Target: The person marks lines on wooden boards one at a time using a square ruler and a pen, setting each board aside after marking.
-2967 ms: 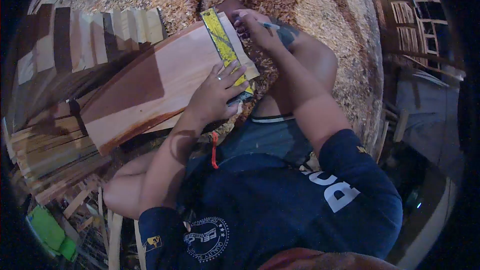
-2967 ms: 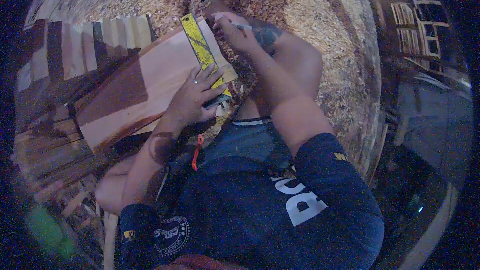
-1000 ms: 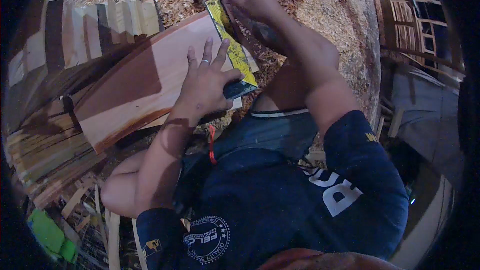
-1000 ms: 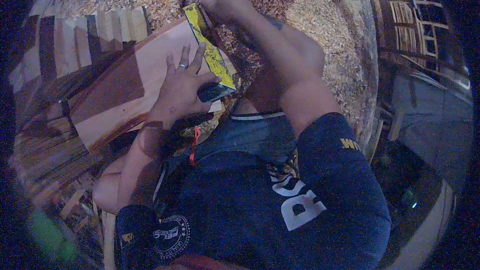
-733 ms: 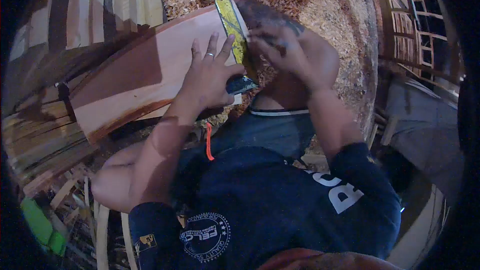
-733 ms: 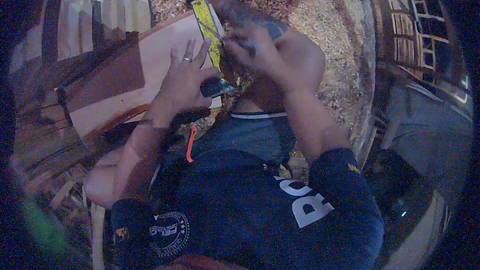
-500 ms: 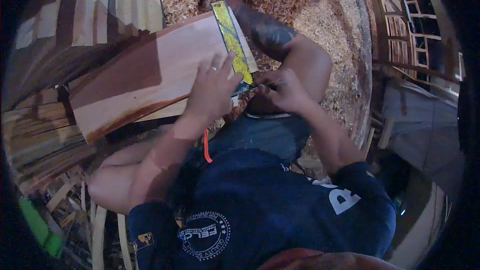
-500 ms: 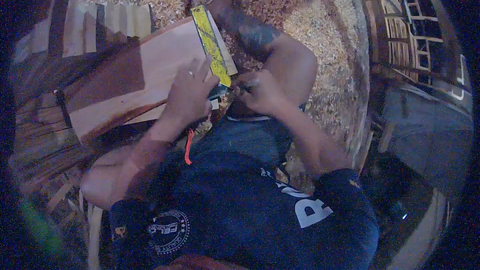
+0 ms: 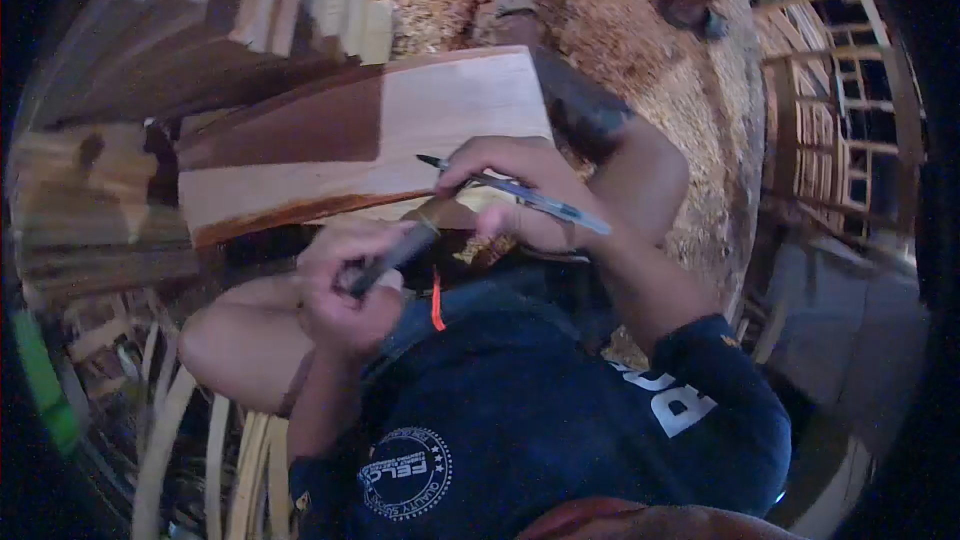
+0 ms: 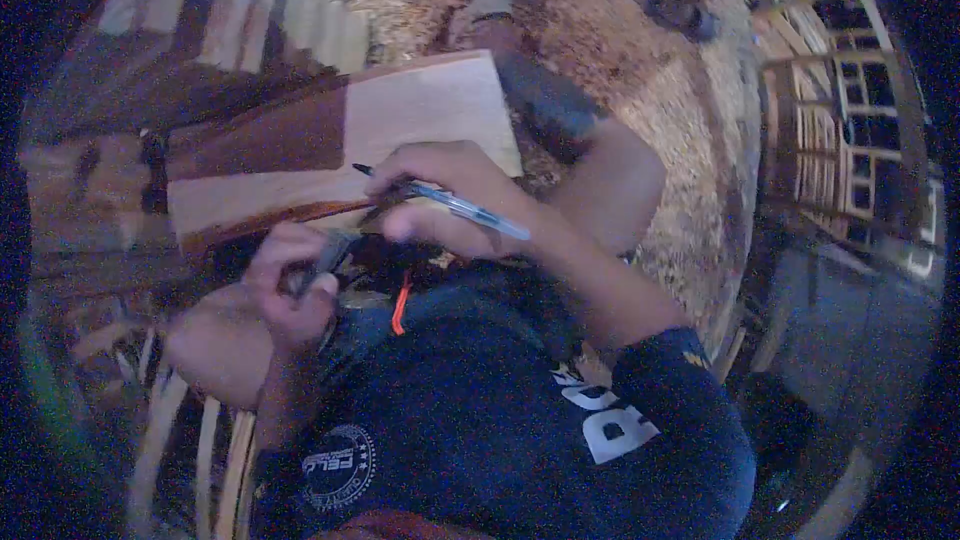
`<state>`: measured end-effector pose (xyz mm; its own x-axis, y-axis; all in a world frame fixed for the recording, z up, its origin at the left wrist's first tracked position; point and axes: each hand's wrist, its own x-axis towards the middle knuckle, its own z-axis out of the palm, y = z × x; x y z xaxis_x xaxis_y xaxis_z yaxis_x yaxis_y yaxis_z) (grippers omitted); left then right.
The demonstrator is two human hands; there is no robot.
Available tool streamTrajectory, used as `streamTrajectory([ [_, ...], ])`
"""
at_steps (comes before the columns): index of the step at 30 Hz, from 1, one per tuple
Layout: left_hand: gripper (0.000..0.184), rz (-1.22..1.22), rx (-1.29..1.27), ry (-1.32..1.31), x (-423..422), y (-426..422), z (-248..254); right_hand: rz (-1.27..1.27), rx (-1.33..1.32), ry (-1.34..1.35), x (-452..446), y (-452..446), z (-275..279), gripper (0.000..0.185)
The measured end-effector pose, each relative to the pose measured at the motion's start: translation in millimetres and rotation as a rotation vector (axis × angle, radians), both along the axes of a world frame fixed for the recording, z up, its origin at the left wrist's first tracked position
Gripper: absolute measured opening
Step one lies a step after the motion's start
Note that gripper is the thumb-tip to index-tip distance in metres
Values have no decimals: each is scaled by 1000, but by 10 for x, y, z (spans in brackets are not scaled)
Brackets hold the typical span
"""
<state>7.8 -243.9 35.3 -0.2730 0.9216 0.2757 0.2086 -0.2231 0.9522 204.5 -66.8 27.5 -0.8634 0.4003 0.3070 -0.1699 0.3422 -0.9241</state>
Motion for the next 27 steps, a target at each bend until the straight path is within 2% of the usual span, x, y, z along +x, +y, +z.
streamTrajectory([
  [3, 31, 151, -53, -306, -111, -99, -50, -129, 185, -127, -198, -112, 107, 42],
  [4, 34, 102, 6, -237, -124, -58, -123, -193, 165, -206, -251, -141, 107, 48],
  [5, 36, 71, -100, -485, -90, -75, -120, -233, 260, -253, -277, -66, -50, 53],
  [6, 39, 88, -265, -637, -35, -24, 99, -300, 358, -302, -356, -7, -8, 49],
  [7, 39, 150, -189, -630, -17, 39, 3, -355, 361, -374, -368, 136, -144, 39],
  [9, 38, 412, -272, -757, -95, -38, -372, -533, 565, -537, -411, 517, -417, 19],
  [10, 40, 544, -372, -815, -161, -100, -460, -573, 635, -586, -392, 718, -478, 21],
  [12, 44, 797, -579, -952, -240, -248, -611, -538, 485, -730, -268, 1170, -829, 32],
  [14, 39, 866, -624, -1066, -346, -388, -915, -454, 451, -736, -85, 1529, -1139, 37],
  [16, 39, 919, -649, -1121, -387, -371, -965, -395, 502, -911, -172, 1501, -878, 43],
  [18, 43, 963, -646, -1102, -460, -223, -1004, -377, 364, -835, -68, 1774, -1267, 44],
  [20, 50, 1023, -658, -1084, -628, -163, -1202, -329, 319, -789, -142, 1666, -1069, 42],
  [22, 56, 1064, -638, -1099, -769, -111, -1385, -309, -250, -499, 56, 1768, -1216, 41],
  [24, 61, 1103, -586, -1143, -862, -137, -1412, -373, -802, -312, 20, 1670, -993, 33],
  [26, 65, 1104, -501, -1244, -925, -123, -1203, -468, -905, -242, -134, 1333, -300, 27],
  [27, 66, 1087, -483, -1297, -880, -111, -1129, -487, -734, -207, -130, 1159, -77, 23],
])
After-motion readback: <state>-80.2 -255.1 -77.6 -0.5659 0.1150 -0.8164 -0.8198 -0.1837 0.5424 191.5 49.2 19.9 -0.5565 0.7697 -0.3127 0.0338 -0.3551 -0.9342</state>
